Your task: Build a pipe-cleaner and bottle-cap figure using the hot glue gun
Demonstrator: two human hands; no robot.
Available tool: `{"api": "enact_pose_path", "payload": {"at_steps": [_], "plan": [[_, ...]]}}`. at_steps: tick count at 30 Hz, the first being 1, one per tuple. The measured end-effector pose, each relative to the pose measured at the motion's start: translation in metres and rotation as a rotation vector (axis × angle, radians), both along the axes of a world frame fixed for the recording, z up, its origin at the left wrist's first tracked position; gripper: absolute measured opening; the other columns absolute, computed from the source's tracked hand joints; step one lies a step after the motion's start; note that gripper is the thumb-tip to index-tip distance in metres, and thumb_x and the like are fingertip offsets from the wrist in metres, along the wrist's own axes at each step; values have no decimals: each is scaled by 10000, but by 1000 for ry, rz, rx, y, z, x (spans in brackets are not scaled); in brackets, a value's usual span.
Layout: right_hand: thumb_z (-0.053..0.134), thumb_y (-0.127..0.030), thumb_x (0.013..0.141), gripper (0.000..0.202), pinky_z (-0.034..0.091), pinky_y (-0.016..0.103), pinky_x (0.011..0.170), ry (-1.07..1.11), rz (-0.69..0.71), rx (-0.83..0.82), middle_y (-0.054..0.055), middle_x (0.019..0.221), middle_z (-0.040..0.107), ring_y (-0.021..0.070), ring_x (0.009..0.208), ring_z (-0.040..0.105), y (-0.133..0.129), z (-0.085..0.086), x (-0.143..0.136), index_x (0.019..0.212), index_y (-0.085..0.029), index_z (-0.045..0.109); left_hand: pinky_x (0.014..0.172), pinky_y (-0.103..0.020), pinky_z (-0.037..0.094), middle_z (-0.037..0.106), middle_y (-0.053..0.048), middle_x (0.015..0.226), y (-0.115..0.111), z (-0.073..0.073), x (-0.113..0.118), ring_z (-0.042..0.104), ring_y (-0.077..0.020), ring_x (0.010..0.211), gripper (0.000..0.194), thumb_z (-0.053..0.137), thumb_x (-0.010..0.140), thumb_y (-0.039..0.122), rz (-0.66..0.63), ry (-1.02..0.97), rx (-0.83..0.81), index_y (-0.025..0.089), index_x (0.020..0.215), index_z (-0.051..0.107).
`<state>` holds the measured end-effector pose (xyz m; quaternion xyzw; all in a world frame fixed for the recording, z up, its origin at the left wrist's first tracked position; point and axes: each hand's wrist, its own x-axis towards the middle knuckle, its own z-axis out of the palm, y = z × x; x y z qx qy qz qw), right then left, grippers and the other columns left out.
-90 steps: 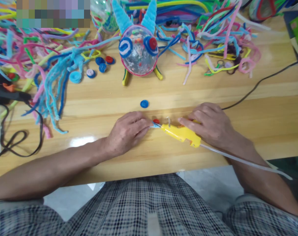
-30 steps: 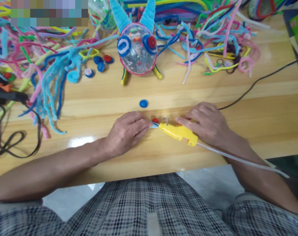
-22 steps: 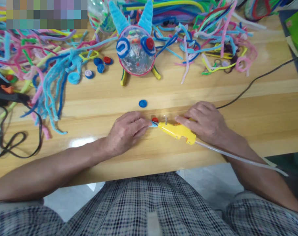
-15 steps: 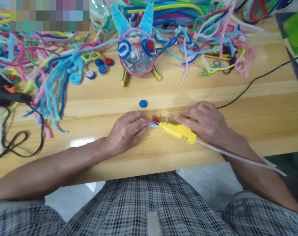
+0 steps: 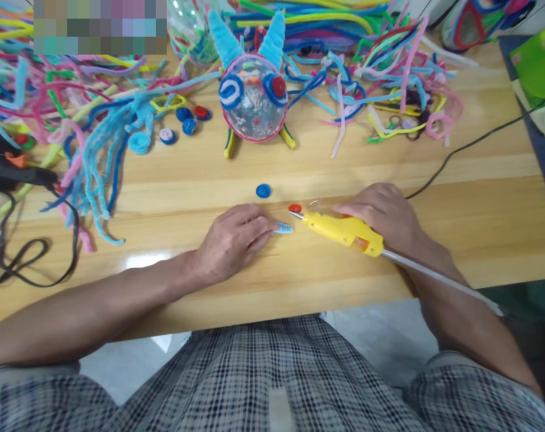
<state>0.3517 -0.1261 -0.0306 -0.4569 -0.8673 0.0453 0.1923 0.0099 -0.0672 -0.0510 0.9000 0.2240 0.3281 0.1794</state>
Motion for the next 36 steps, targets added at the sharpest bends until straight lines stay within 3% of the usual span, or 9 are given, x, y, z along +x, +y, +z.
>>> {"api": "enact_pose_path", "payload": {"at_steps": [4, 8, 10, 17, 21, 26, 29, 32, 36], "plan": [[374, -579, 1127, 503, 480, 442, 878, 50, -21, -20, 85, 1015, 786, 264, 935, 686, 0, 11, 0, 1313, -282, 735, 773, -294, 598, 726, -31, 912, 0, -1, 0, 672, -152, 828, 102, 612, 1070, 177, -5, 0, -7, 214, 1123, 692], [445, -499, 1133, 413, 459, 428, 816, 25, -21, 176, 89, 971, 779, 251, 890, 673, 2, 25, 3, 1331, -258, 716, 769, -289, 593, 722, -36, 909, 1, 1, 1, 670, -153, 830, 99, 615, 1069, 164, -23, -9, 9, 195, 1122, 692], [480, -461, 1127, 388, 456, 427, 806, 19, -9, 184, 107, 964, 787, 250, 885, 684, 4, 26, 6, 1315, -224, 723, 767, -287, 592, 717, -35, 906, 1, 2, 2, 671, -154, 829, 102, 614, 1070, 165, -29, -12, 19, 193, 1127, 694], [542, -452, 1052, 363, 507, 443, 877, -59, -181, -62, 92, 922, 796, 273, 906, 713, 5, 2, 4, 1181, -233, 801, 769, -282, 593, 716, -35, 911, 2, 1, 2, 678, -158, 835, 112, 600, 1076, 167, -18, 3, 40, 190, 1110, 704], [567, -461, 1029, 350, 568, 429, 860, 162, -366, -87, 96, 1043, 805, 278, 957, 739, -2, 6, -6, 1207, -230, 761, 783, -278, 594, 716, -31, 912, 2, 0, 2, 679, -154, 836, 131, 580, 1086, 178, -7, 9, 41, 197, 1103, 709], [616, -523, 1009, 347, 603, 438, 855, 395, -493, -296, 68, 1082, 792, 280, 964, 736, -8, 13, -7, 1210, -262, 724, 754, -275, 584, 713, -32, 891, 3, 0, 2, 668, -159, 804, 150, 566, 1090, 176, -14, -5, 75, 180, 1059, 712], [622, -547, 994, 348, 605, 469, 881, 473, -606, -333, 68, 1032, 784, 297, 966, 729, -7, 9, -5, 1146, -252, 728, 762, -279, 586, 706, -30, 881, 3, -1, 3, 672, -163, 817, 162, 561, 1095, 190, -10, -11, 87, 185, 1042, 714], [669, -555, 942, 350, 602, 503, 908, 430, -632, -383, 64, 968, 779, 307, 934, 722, -5, 3, -6, 1082, -242, 742, 776, -287, 594, 713, -36, 901, 3, -3, 2, 681, -167, 837, 175, 553, 1100, 202, -11, -10, 82, 184, 1037, 716], [644, -557, 959, 360, 570, 525, 1039, 538, -680, -320, 77, 1102, 798, 318, 1086, 728, -3, 1, -11, 1102, -247, 759, 775, -295, 600, 707, -39, 897, 3, -5, 2, 681, -170, 837, 194, 547, 1095, 188, -19, 2, 74, 182, 1046, 734]]}}
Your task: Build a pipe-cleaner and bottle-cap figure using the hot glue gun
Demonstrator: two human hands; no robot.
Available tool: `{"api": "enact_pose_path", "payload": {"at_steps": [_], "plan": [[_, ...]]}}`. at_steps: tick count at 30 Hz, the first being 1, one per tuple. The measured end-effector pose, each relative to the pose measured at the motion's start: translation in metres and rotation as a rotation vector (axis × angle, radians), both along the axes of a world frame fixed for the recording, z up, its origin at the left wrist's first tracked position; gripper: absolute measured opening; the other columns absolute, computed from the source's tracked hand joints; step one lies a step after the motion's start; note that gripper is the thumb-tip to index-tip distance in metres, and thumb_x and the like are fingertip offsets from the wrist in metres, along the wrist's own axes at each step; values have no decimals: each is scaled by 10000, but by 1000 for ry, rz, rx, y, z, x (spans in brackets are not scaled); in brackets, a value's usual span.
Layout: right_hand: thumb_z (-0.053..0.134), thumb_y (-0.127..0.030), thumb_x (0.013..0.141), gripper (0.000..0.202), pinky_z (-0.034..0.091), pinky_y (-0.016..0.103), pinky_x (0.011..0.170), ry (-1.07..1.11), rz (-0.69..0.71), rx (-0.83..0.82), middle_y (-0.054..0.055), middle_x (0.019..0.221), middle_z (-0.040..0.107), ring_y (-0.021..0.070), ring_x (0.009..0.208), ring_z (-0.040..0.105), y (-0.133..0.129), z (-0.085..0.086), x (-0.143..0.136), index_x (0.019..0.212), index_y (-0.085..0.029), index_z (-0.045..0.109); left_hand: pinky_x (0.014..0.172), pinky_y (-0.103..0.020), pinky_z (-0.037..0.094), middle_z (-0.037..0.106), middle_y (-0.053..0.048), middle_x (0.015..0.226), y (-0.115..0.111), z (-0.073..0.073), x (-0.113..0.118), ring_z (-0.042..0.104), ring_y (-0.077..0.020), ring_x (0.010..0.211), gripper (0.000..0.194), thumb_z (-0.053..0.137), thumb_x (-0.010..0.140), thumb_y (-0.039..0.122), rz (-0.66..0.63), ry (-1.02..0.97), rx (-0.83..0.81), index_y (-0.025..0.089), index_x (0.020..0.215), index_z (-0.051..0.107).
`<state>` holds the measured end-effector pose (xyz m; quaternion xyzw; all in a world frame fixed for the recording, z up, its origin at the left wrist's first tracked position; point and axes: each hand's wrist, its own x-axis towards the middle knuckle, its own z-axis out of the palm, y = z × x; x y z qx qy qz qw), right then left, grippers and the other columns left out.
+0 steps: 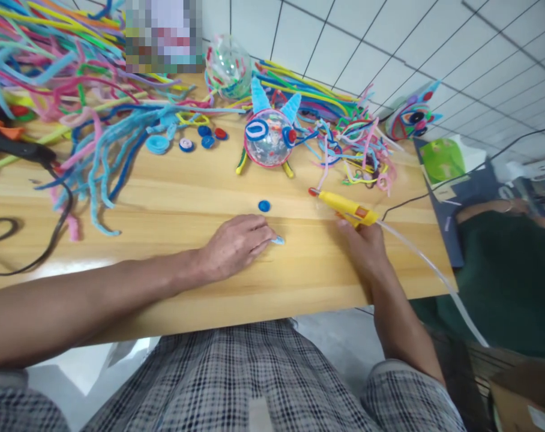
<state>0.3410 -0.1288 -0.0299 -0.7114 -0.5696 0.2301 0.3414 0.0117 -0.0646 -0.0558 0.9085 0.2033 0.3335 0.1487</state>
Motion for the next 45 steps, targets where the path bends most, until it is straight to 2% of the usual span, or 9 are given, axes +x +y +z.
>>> {"api": "enact_pose_path", "payload": {"at_steps": [5, 12, 21, 29, 32, 35, 38, 41, 45], "plan": [[693, -572, 919, 385, 590, 541, 966, -35, 39, -93, 86, 1008, 809, 327, 966, 738, 2, -1, -1, 1063, -226, 775, 796, -308, 613, 716, -45, 910, 0, -1, 0, 693, -170, 855, 203, 545, 1091, 183, -6, -6, -19, 182, 1046, 743], [690, -569, 921, 423, 567, 551, 987, -65, 30, -140, 97, 1069, 818, 327, 997, 734, 0, -8, 5, 1118, -207, 783, 773, -314, 614, 719, -54, 911, 0, -1, -1, 694, -178, 844, 230, 528, 1103, 194, -3, 9, -4, 173, 1027, 745], [668, -580, 922, 396, 580, 513, 938, -29, -71, 20, 104, 1065, 821, 321, 988, 739, -2, -7, 5, 1029, -217, 783, 777, -302, 612, 716, -46, 903, -1, -1, 0, 689, -176, 839, 214, 538, 1103, 204, 8, 1, 30, 174, 1027, 736], [654, -620, 907, 434, 577, 487, 896, -116, -94, 45, 106, 995, 824, 321, 926, 732, -2, -6, 0, 998, -217, 788, 783, -296, 601, 715, -47, 905, -1, -3, 0, 684, -168, 840, 240, 512, 1110, 206, 24, 12, 51, 180, 1008, 727], [691, -605, 877, 419, 575, 470, 839, -136, -52, -10, 90, 880, 806, 304, 831, 715, -1, -6, -2, 944, -203, 791, 812, -306, 598, 723, -51, 926, -1, -3, 0, 693, -172, 860, 226, 521, 1102, 214, 8, 27, 24, 182, 1011, 725], [726, -590, 868, 407, 577, 446, 847, -21, -72, 6, 78, 926, 816, 290, 868, 726, -3, -3, -4, 980, -207, 806, 853, -345, 602, 746, -70, 977, -1, 1, -1, 715, -202, 915, 179, 611, 1075, 316, -26, 33, -71, 179, 1049, 723], [772, -592, 863, 399, 581, 426, 877, 160, -100, 23, 71, 1033, 831, 282, 944, 742, -9, 6, -10, 1034, -235, 822, 907, -397, 607, 764, -99, 1034, 0, 5, -2, 728, -244, 994, 291, 709, 1020, 445, -53, -58, -197, 165, 1099, 702], [819, -641, 833, 423, 586, 417, 863, 283, -44, -31, 68, 1032, 832, 283, 944, 747, -18, 20, -18, 1008, -256, 839, 864, -354, 608, 752, -81, 1003, 1, 10, -1, 725, -207, 944, 249, 741, 998, 387, -58, -219, -404, 162, 1086, 679], [865, -698, 773, 454, 561, 375, 719, 394, 68, -94, 52, 894, 806, 236, 769, 699, -25, 33, -25, 922, -270, 841, 686, -251, 576, 742, -62, 1069, 3, 17, 3, 668, -109, 749, 228, 754, 955, 309, -86, -360, -847, 165, 1110, 668]]}}
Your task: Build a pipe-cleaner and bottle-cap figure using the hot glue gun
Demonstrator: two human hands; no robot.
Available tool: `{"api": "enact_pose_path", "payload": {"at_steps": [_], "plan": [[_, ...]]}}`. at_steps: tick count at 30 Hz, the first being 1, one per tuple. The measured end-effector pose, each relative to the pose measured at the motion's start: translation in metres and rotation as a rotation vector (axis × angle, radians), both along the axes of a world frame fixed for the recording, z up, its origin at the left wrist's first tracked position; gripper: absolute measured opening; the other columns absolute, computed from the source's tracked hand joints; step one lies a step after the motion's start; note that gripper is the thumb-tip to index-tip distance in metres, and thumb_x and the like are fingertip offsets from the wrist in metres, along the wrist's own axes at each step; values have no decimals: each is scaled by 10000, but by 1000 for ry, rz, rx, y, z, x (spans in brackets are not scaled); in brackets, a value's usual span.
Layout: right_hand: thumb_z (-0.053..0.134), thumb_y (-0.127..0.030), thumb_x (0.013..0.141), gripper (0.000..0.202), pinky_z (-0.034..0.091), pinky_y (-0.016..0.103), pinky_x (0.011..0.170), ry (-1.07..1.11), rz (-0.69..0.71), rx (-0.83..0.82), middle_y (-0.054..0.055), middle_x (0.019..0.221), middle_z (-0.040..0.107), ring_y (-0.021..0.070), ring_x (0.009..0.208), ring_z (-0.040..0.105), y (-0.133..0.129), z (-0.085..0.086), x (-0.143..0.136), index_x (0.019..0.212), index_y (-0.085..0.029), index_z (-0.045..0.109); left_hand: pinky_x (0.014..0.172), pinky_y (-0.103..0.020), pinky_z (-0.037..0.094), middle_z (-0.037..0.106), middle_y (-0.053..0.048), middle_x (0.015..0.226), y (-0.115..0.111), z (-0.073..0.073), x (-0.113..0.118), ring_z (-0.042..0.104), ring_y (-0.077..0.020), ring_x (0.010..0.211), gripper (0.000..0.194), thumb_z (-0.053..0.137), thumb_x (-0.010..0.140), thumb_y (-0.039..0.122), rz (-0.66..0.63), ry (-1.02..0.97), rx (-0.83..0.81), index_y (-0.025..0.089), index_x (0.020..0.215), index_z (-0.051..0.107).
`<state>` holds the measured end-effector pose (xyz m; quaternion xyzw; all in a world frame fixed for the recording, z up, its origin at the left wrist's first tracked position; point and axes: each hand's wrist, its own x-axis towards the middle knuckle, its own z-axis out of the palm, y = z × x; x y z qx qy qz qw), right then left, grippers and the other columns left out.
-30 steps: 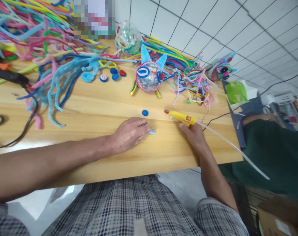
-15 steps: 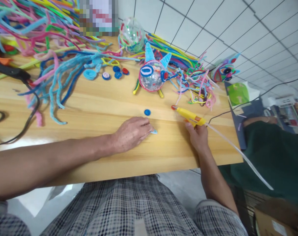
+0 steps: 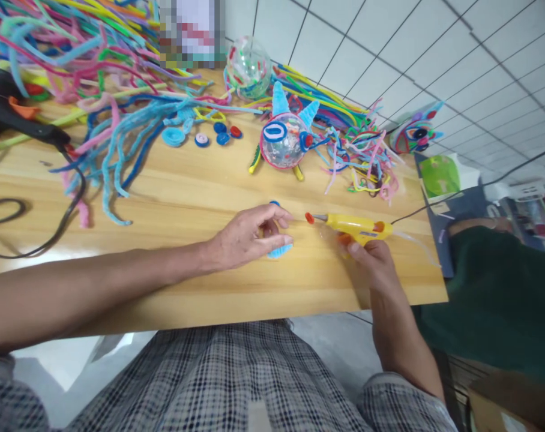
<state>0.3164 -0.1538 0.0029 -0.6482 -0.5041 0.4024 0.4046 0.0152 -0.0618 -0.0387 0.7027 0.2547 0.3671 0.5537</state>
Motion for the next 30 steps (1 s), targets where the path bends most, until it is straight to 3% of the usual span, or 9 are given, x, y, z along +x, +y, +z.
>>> {"api": "enact_pose_path", "payload": {"at_steps": [4, 7, 10, 14, 19, 23, 26, 30], "plan": [[867, -706, 768, 461, 515, 341, 637, 35, 77, -51, 34, 762, 754, 188, 641, 619, -1, 6, -5, 867, -257, 831, 669, -234, 571, 758, -66, 1141, 3, 3, 5, 655, -88, 731, 308, 766, 908, 292, -132, -62, -304, 167, 1181, 694], [872, -706, 759, 457, 536, 349, 670, 16, 93, -73, 38, 788, 770, 203, 681, 657, 0, 9, -9, 869, -265, 835, 705, -237, 585, 780, -52, 1084, 6, 2, 7, 713, -110, 790, 417, 781, 872, 251, -208, -115, -425, 178, 1271, 687], [869, -713, 760, 451, 554, 356, 700, 12, 99, -81, 39, 816, 786, 212, 716, 683, 1, 8, -11, 874, -278, 836, 723, -246, 594, 797, -56, 1032, 8, 0, 7, 744, -126, 817, 343, 759, 889, 236, -248, -97, -476, 165, 1221, 705], [887, -703, 732, 472, 555, 351, 693, -12, 36, -46, 54, 862, 796, 223, 753, 697, 1, 3, 0, 885, -263, 815, 696, -233, 572, 762, -18, 861, 7, -5, 3, 712, -116, 750, 130, 701, 933, 208, -127, 28, -343, 158, 1049, 729], [838, -633, 784, 428, 484, 293, 645, -106, -275, 127, 32, 878, 741, 158, 698, 612, 5, 0, 44, 908, -233, 746, 730, -240, 556, 799, -20, 920, 6, -5, -4, 726, -136, 813, 80, 694, 949, 222, 31, 154, -47, 185, 955, 764], [767, -606, 799, 386, 438, 262, 617, -273, -570, 258, -7, 781, 651, 131, 668, 532, 14, 4, 108, 804, -238, 653, 686, -238, 538, 806, -5, 847, 7, -1, -8, 721, -137, 745, 159, 701, 982, 318, 29, 191, 57, 204, 919, 793], [748, -521, 811, 329, 417, 268, 577, -414, -783, 190, -38, 669, 578, 133, 609, 494, 21, 3, 158, 756, -241, 585, 660, -228, 547, 809, -2, 824, 6, -1, -8, 723, -130, 704, 213, 673, 1013, 348, -26, 187, 82, 209, 914, 800], [725, -337, 832, 208, 427, 283, 594, -489, -876, 119, -46, 651, 569, 141, 617, 517, 29, -8, 193, 736, -226, 577, 634, -211, 537, 786, 20, 765, 1, 0, -6, 689, -106, 632, 249, 655, 1039, 377, -61, 201, 203, 220, 905, 795]]}}
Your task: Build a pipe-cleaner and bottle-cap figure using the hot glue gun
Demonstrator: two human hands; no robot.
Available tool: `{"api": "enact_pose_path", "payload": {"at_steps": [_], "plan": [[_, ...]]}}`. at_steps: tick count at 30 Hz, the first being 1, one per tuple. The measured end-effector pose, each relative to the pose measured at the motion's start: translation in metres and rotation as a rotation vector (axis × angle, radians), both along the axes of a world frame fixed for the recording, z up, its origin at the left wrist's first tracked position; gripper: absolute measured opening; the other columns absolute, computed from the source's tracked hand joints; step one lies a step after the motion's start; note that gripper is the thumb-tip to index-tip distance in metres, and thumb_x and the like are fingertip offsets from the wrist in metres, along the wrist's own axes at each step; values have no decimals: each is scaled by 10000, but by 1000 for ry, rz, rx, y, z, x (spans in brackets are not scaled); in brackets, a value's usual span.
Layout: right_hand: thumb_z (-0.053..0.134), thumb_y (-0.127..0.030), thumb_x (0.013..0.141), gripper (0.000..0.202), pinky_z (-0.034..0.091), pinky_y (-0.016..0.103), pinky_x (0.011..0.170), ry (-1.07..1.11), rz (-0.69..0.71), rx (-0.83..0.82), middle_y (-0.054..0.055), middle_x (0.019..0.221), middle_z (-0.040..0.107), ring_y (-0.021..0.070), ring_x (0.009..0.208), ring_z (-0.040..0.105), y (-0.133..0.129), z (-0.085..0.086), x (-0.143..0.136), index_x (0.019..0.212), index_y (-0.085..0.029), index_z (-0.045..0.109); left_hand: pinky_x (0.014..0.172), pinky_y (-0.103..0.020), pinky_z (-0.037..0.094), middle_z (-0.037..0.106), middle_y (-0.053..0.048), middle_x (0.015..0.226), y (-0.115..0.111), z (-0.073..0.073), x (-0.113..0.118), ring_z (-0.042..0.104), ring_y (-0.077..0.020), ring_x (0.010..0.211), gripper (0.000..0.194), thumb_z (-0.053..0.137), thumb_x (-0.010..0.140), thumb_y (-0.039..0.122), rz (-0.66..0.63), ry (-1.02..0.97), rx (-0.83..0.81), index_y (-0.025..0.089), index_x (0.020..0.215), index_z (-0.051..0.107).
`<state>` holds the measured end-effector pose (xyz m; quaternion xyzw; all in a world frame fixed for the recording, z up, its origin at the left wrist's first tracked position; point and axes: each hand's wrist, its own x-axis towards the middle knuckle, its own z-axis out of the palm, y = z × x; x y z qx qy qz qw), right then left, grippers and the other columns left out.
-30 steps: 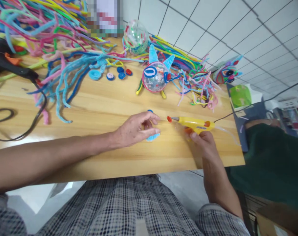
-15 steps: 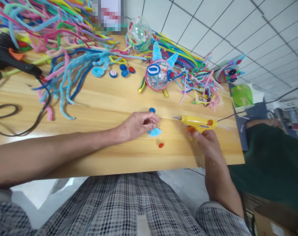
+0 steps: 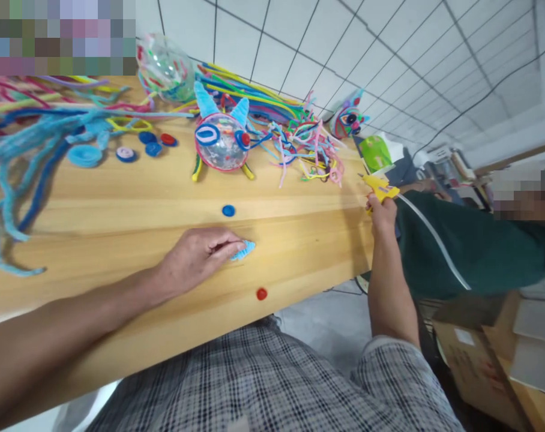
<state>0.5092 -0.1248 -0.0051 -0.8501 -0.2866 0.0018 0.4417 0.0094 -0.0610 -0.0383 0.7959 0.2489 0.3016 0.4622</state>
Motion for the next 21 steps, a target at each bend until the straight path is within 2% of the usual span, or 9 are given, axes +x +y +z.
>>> {"api": "enact_pose_path", "payload": {"at_steps": [3, 6, 10, 13, 16, 21], "plan": [[734, -270, 802, 148, 463, 321, 647, -45, -12, -12, -38, 677, 583, 164, 665, 547, 5, -10, 2, 756, -235, 598, 621, -211, 508, 763, 22, 745, -4, 4, 0, 668, -98, 626, 248, 646, 1043, 352, 23, 3, 69, 213, 882, 773], [798, -317, 754, 187, 490, 361, 673, -57, 42, -4, -32, 701, 604, 197, 700, 572, 9, -14, -8, 790, -265, 623, 622, -237, 478, 724, 17, 716, -1, 11, -3, 642, -107, 634, 261, 645, 1030, 322, 99, -1, 53, 199, 816, 730], [860, -400, 717, 252, 510, 419, 738, -69, 171, 3, 8, 785, 667, 249, 771, 622, 15, -10, -34, 827, -297, 658, 578, -266, 397, 564, 39, 610, 13, 17, -8, 496, -108, 570, 366, 647, 1025, 381, 307, 24, -43, 199, 709, 615], [872, -376, 718, 247, 503, 424, 750, -69, 224, -81, 46, 784, 678, 273, 789, 639, 19, -1, -63, 800, -309, 649, 606, -266, 422, 602, 28, 675, 26, 12, -9, 519, -118, 620, 288, 669, 1000, 389, 389, 44, -86, 200, 783, 650], [860, -364, 729, 262, 491, 398, 690, -103, 255, -179, 47, 717, 654, 260, 741, 636, 23, 6, -93, 722, -312, 604, 669, -268, 483, 708, -8, 823, 34, 4, -8, 590, -132, 708, 161, 705, 958, 346, 389, 100, -57, 193, 906, 710], [887, -494, 679, 367, 481, 381, 611, -157, 395, -325, 31, 655, 654, 249, 661, 635, 28, 8, -136, 694, -275, 592, 793, -297, 551, 732, -46, 974, 39, -5, -10, 640, -156, 812, 157, 710, 923, 251, 307, 215, 93, 192, 1063, 751]]}}
